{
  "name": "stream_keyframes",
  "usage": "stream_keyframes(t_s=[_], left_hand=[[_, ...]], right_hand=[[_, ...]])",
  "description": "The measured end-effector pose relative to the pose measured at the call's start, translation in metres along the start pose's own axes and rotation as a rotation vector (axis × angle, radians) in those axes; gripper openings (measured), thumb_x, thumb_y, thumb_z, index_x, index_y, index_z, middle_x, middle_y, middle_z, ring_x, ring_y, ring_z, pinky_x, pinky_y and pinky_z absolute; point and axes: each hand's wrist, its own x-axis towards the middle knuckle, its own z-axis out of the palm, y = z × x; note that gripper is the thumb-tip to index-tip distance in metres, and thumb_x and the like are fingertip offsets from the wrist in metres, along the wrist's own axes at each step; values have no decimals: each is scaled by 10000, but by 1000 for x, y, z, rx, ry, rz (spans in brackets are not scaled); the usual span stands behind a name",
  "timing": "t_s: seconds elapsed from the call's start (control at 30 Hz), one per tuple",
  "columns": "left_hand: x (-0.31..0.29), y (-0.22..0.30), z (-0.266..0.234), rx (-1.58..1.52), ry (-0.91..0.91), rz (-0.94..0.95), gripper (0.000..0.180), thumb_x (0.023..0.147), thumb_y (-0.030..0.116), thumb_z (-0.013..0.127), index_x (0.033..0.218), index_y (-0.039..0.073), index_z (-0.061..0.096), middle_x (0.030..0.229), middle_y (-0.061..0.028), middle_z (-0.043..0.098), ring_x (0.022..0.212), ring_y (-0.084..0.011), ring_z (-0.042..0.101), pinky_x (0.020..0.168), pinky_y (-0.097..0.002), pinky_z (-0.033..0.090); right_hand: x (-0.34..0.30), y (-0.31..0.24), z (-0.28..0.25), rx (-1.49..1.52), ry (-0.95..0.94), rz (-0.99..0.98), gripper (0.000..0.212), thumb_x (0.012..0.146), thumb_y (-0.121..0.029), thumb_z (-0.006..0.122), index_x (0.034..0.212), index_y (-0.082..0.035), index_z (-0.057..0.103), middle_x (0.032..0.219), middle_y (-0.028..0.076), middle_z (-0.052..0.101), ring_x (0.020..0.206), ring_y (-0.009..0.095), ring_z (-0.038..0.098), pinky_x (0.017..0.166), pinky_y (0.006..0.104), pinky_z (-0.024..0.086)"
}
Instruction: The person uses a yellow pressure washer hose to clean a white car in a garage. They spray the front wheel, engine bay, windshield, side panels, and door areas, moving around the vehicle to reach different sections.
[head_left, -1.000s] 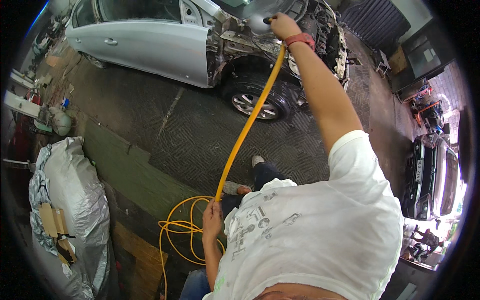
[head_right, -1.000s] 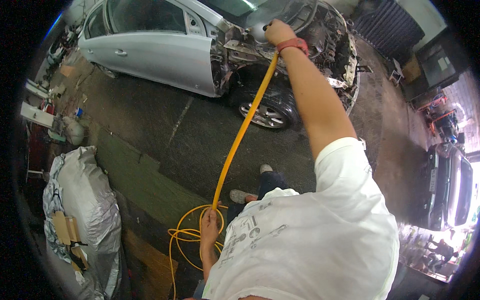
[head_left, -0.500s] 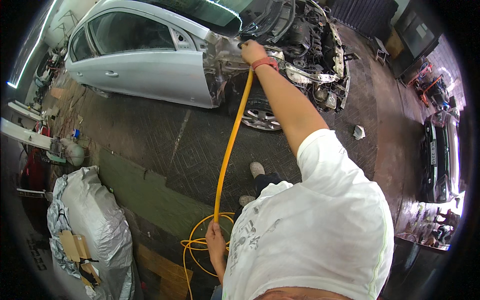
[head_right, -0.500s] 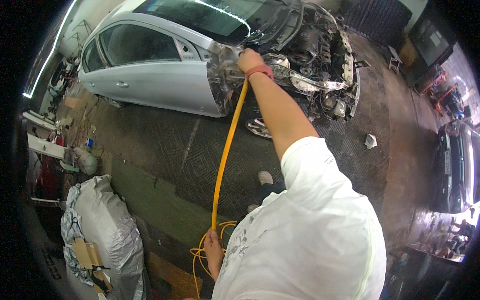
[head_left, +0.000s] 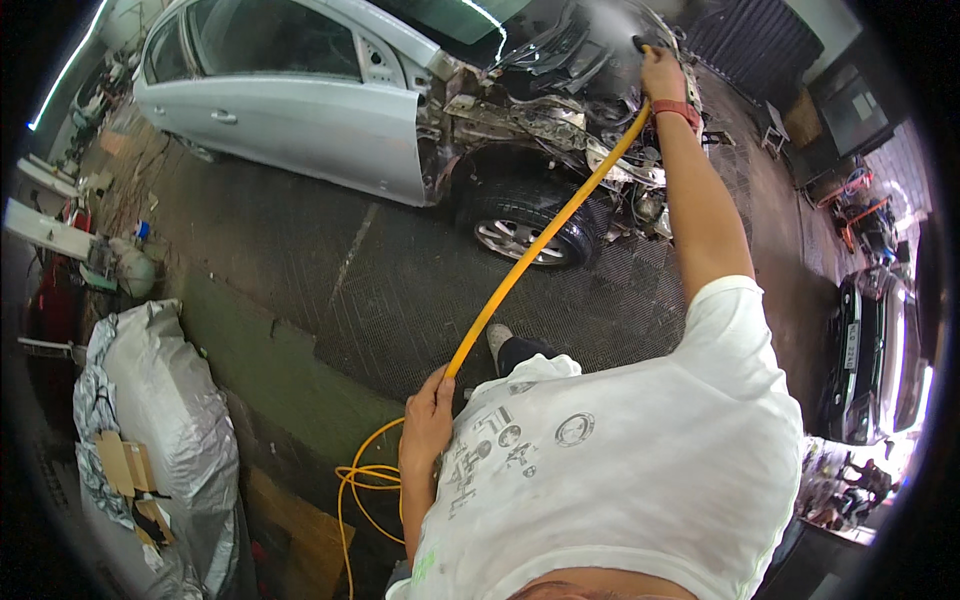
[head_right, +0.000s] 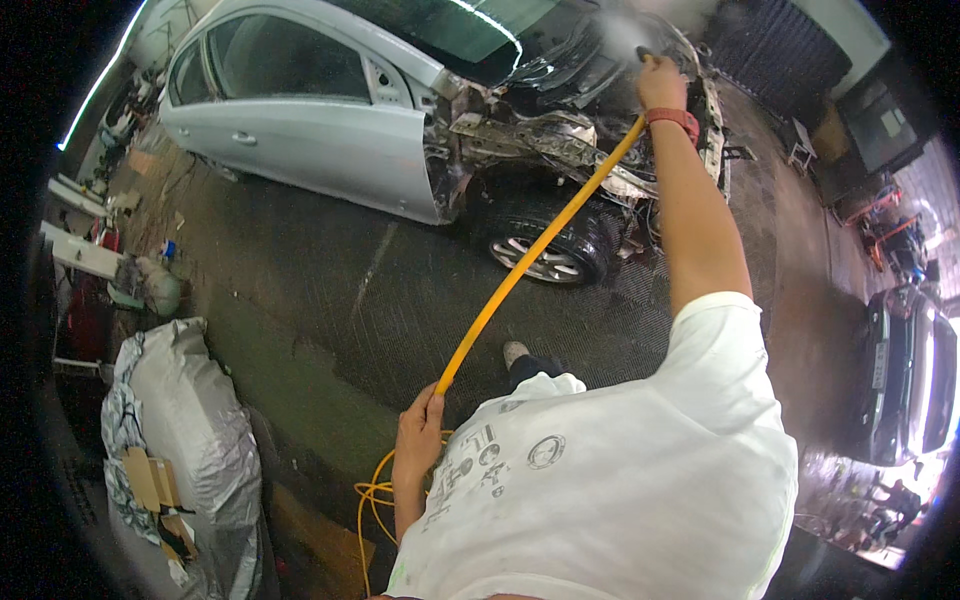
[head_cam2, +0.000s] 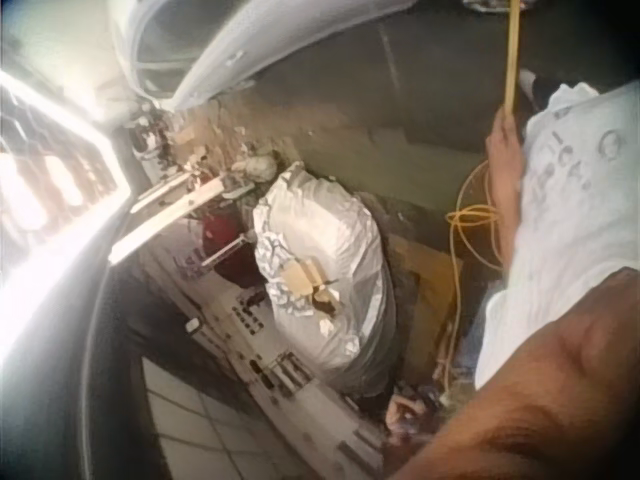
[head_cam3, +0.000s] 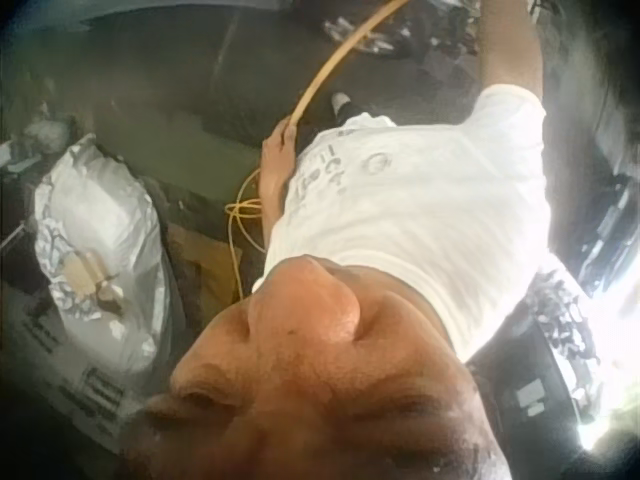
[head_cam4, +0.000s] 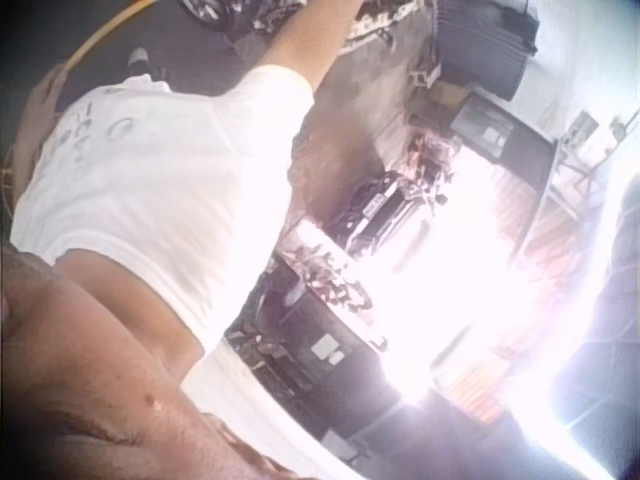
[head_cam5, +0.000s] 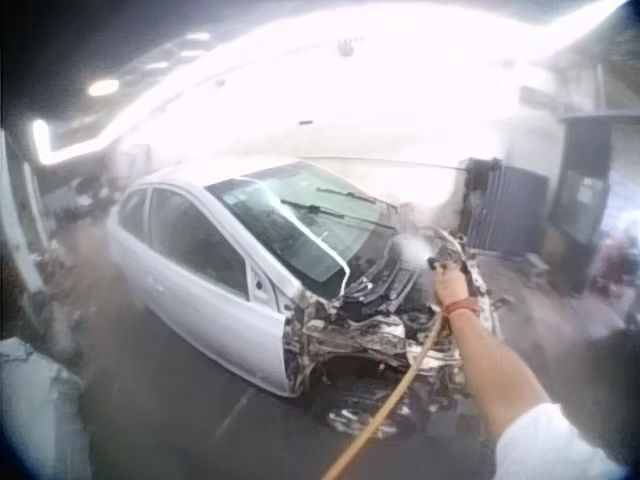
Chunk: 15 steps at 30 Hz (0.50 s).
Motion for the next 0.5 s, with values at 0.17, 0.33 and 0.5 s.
stream_keyframes(t_s=[0.17,0.33,0.5], left_hand=[[0,-10,-5,-35,-25,-145,525,1119,405,500,1413,-14,615,1093,-272,737,970,-357,731,880,-405,545],[-17,-73,5,-152,43,-351,532,1117,404,495,1439,-6,599,1268,-273,698,1190,-347,682,993,-412,509],[-55,-103,8,-45,225,-407,515,1119,379,487,1428,-17,603,1202,-220,717,1079,-309,687,933,-400,517]], right_hand=[[-11,-3,32,6,-160,-63,413,1013,-332,555,1269,-45,702,1204,267,722,1163,433,684,1009,502,533],[-98,-53,112,86,-149,-54,372,1009,-306,547,1223,-30,678,1110,290,734,1066,476,705,929,550,560],[-179,-96,179,71,-264,107,370,1012,-321,567,1255,-49,631,1014,316,735,973,495,722,871,571,582]])
